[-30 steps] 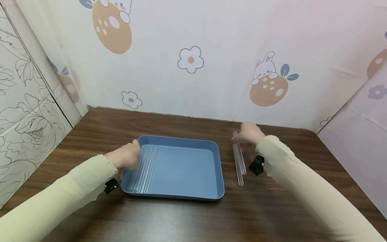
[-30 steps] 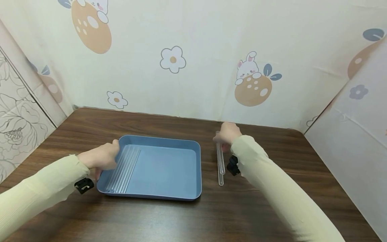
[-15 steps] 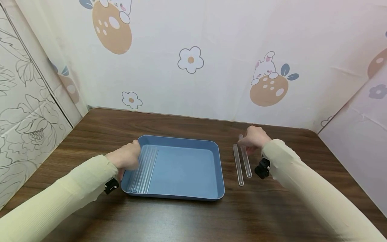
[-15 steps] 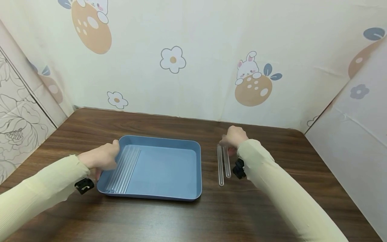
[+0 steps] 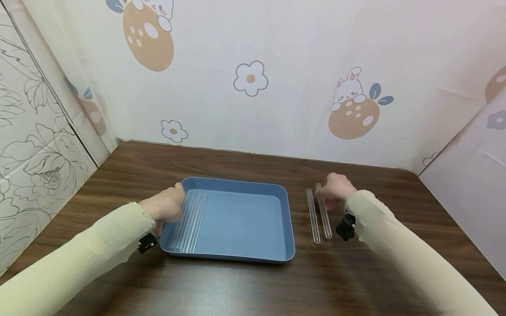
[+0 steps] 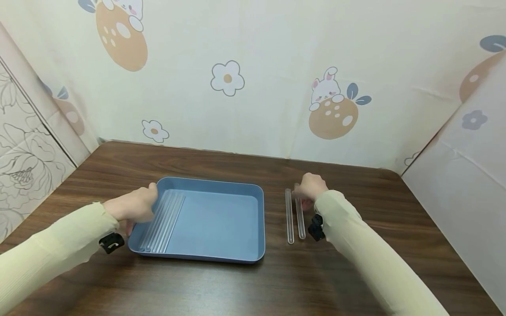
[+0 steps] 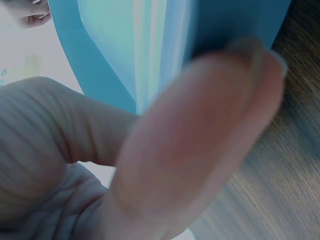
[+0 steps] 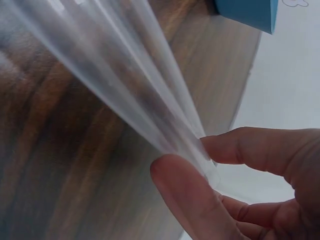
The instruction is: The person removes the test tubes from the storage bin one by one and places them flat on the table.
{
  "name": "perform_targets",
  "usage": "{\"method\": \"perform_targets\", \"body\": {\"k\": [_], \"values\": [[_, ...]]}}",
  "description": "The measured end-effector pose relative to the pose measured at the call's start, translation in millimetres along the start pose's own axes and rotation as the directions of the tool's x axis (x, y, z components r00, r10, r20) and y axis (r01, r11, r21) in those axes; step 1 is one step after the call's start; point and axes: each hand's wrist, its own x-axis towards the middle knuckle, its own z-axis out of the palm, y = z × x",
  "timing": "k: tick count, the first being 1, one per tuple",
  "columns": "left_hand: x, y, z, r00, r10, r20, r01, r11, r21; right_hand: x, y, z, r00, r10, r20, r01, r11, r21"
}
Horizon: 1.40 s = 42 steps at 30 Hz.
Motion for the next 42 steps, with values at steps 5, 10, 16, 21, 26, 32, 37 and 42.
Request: {"method": "perform_targets", "body": {"k": [5,10,16,21,26,32,37,42], "values": [[-0.6,-0.4,-0.9,1.000,-0.005,0.016,0.006,1.000,-0.013,1.3,4,6,1.000,-0.002,0.005,0.002,1.000,0.012],[-0.1,0.3,-0.6,1.000,-0.019,0.015,0.019,1.000,-0.019,2.2,9,11,1.000,-0.005,0.007,0.004,1.000,0.028],[0.5,1.3,0.6,1.000,-0.018,0.005,0.018,1.000,-0.016,0.8,10,14,1.000,0.012,0.012,-0.012,0.999,0.034],[-0.1,1.1,0.7,1.000,-0.015,0.002,0.015,1.000,-0.010,-0.3,9,14,1.000,0.013,0.006,-0.013,0.999,0.041],[-0.5,0.9,-0.1,1.000,-0.012,0.010,0.013,1.000,-0.018,0.5,10,14,1.000,0.006,0.009,-0.007,1.000,0.029],[0.0,0.3,-0.2,1.000,0.000,0.006,0.000,1.000,-0.013,1.5,10,7,1.000,0.021,0.022,-0.021,1.000,0.010],[0.4,0.2,0.7,1.000,0.008,-0.004,-0.008,1.000,-0.003,1.0,7,-2,1.000,0.019,0.012,-0.019,0.998,-0.053],[0.5,-0.6,0.6,1.000,0.007,-0.012,-0.007,1.000,-0.007,-0.1,2,-8,1.000,0.011,0.010,-0.010,0.996,-0.087]]}}
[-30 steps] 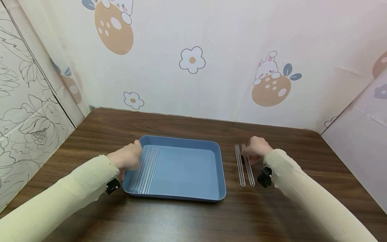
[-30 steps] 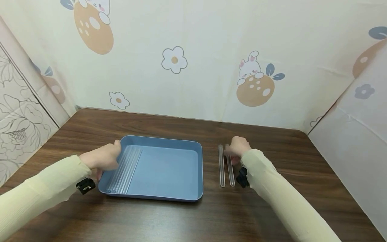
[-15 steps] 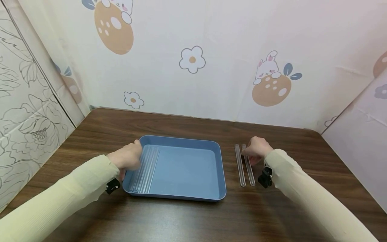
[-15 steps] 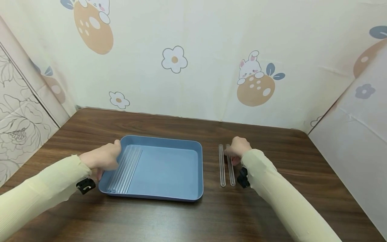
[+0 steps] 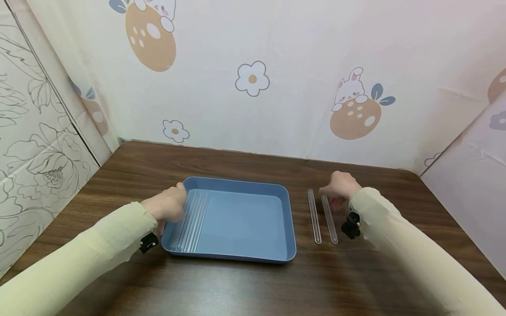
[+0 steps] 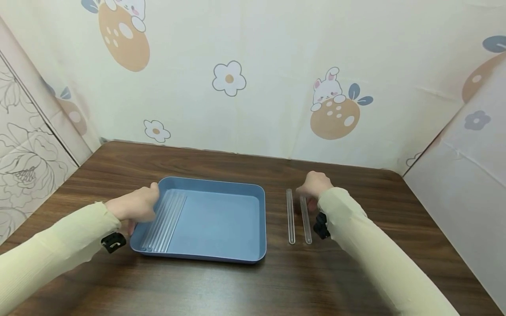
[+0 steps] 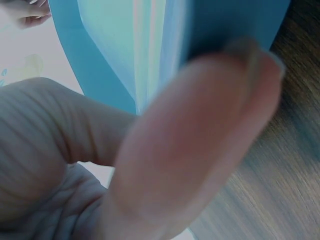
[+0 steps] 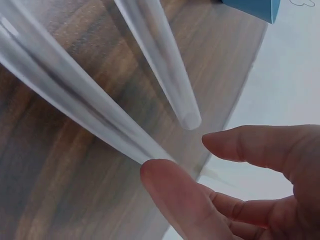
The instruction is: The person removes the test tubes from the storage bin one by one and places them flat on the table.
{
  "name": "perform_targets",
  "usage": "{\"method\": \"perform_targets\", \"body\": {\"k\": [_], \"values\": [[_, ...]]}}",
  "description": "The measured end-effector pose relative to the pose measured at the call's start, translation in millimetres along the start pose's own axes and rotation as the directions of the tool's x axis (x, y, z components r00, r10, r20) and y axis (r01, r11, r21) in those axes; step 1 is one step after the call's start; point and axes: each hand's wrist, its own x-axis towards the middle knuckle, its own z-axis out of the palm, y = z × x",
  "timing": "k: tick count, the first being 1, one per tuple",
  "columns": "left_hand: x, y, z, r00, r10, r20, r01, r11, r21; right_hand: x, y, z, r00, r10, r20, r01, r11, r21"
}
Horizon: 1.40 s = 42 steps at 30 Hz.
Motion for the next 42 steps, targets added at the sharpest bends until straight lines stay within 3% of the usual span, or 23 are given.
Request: {"method": "perform_targets", "body": {"k": [7,12,18,24,32,42], "values": [[0.5,-2.1,-1.2,0.999,0.025,0.039,-0.027,0.999,0.042,-6.9,-17,-9,0.997,-0.066,-0.032,0.064,0.997,-0.047],[0.4,-2.3,-1.8,0.998,0.025,0.049,-0.027,0.999,0.035,-10.3,-41,-16,0.990,-0.130,-0.053,0.127,0.990,-0.054],[1.3,-2.4,-1.6,0.999,0.025,0.045,-0.027,0.999,0.040,-12.3,-70,-16,0.987,-0.150,-0.063,0.146,0.987,-0.069],[1.0,-1.2,-1.0,0.999,0.006,0.039,-0.006,1.000,0.015,-12.2,-90,-10,0.987,-0.152,-0.057,0.150,0.988,-0.034],[0.9,-1.5,-1.3,0.999,0.026,0.029,-0.027,0.998,0.060,-7.0,-116,4,0.978,-0.201,-0.053,0.198,0.979,-0.049],[2.7,-2.3,-0.7,0.999,-0.008,0.045,0.007,1.000,0.013,-5.9,-146,21,0.970,-0.243,-0.028,0.242,0.970,-0.021]]}}
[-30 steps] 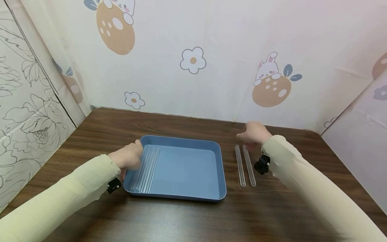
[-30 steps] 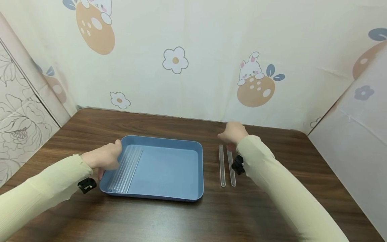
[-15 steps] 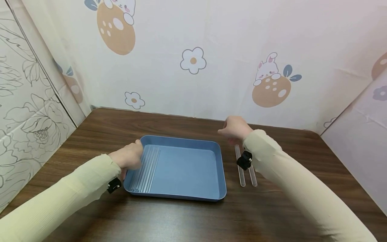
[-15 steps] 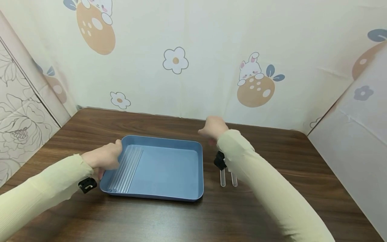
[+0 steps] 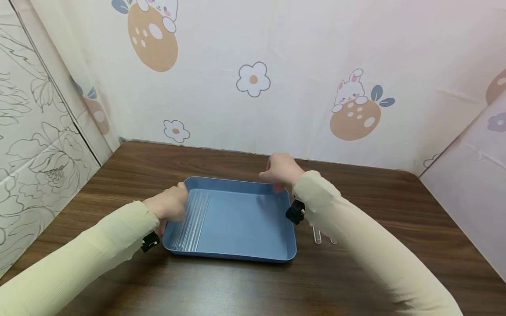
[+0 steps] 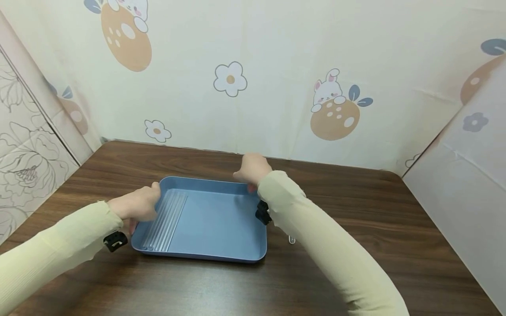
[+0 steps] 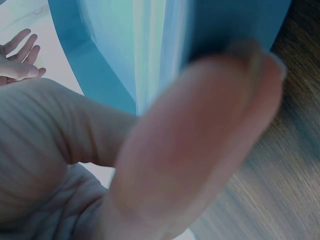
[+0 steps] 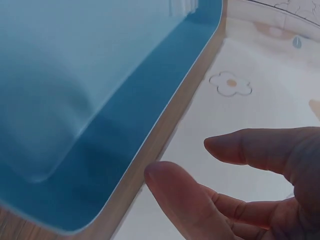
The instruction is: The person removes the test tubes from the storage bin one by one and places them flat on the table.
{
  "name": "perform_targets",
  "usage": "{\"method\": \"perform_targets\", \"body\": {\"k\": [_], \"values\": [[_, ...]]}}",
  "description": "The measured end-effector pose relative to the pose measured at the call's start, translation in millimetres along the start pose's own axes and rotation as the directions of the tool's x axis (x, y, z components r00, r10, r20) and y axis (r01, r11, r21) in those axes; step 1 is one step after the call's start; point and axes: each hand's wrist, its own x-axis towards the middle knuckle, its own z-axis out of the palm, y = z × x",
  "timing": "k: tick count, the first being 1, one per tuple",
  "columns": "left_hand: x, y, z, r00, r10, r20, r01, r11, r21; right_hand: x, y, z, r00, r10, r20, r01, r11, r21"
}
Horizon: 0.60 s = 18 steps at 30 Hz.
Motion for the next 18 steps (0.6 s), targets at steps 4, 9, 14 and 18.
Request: {"method": "perform_targets", "body": {"k": [4,9,14,18], "values": [[0.3,0.4,0.2,1.000,-0.003,-0.002,0.003,1.000,-0.002,2.3,-8,5,1.000,-0.010,0.005,0.010,1.000,0.011],[0.1,1.2,0.3,1.000,-0.008,-0.004,0.008,1.000,-0.009,3.6,-17,12,1.000,-0.004,0.019,0.004,1.000,0.012],[0.0,0.8,-0.1,1.000,-0.006,0.000,0.006,1.000,-0.013,3.8,-26,17,1.000,-0.001,0.016,0.000,1.000,0.013],[-0.4,0.2,-0.4,1.000,-0.001,0.005,0.001,1.000,-0.002,4.3,-33,24,1.000,-0.006,0.022,0.006,1.000,0.008]]}}
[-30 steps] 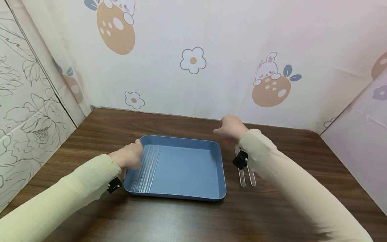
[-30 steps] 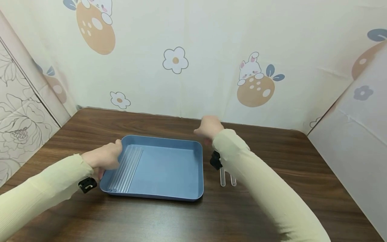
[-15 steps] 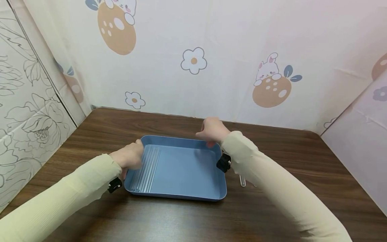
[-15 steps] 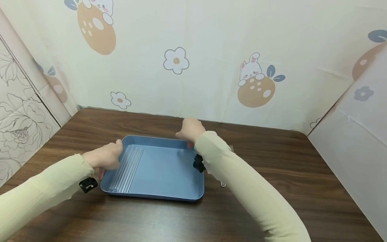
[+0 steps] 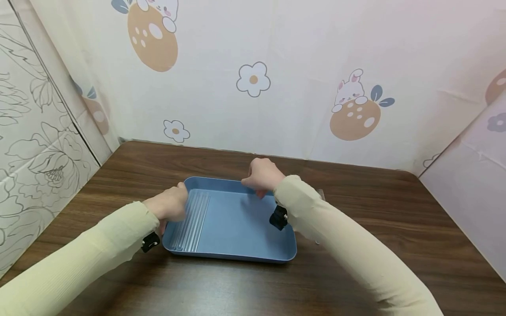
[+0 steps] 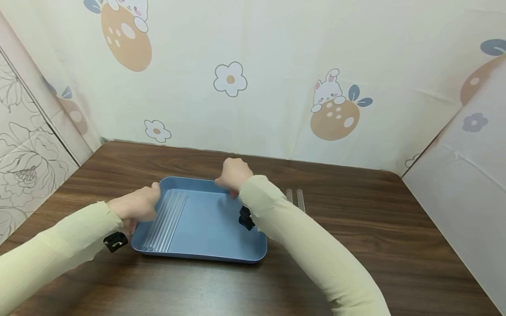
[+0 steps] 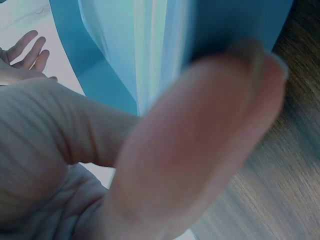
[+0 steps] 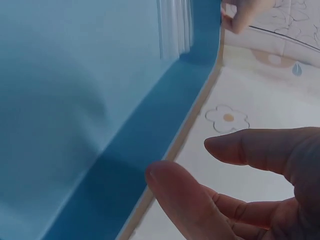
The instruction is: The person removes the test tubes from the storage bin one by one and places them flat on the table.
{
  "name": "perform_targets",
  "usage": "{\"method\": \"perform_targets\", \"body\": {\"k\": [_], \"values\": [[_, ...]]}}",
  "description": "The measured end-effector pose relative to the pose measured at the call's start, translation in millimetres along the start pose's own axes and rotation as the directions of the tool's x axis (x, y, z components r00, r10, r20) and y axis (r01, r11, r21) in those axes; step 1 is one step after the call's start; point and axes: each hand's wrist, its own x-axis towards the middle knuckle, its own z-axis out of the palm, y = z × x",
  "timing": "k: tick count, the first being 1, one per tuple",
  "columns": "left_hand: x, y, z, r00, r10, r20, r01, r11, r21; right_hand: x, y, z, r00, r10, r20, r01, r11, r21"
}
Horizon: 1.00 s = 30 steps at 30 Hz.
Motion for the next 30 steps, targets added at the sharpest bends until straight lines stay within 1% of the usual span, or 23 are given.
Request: {"method": "perform_targets", "body": {"k": [10,19,30], "values": [[0.2,-1.7,0.5,1.000,0.011,-0.001,-0.011,1.000,0.003,3.1,-18,23,0.998,-0.057,0.029,0.057,0.998,-0.018],[0.1,-1.4,0.8,1.000,0.010,-0.009,-0.010,1.000,-0.010,5.3,-29,34,0.998,-0.057,0.037,0.058,0.997,-0.041],[0.8,-1.4,0.3,1.000,0.011,-0.010,-0.011,1.000,-0.029,10.5,-42,49,0.995,-0.072,0.069,0.075,0.996,-0.046]]}}
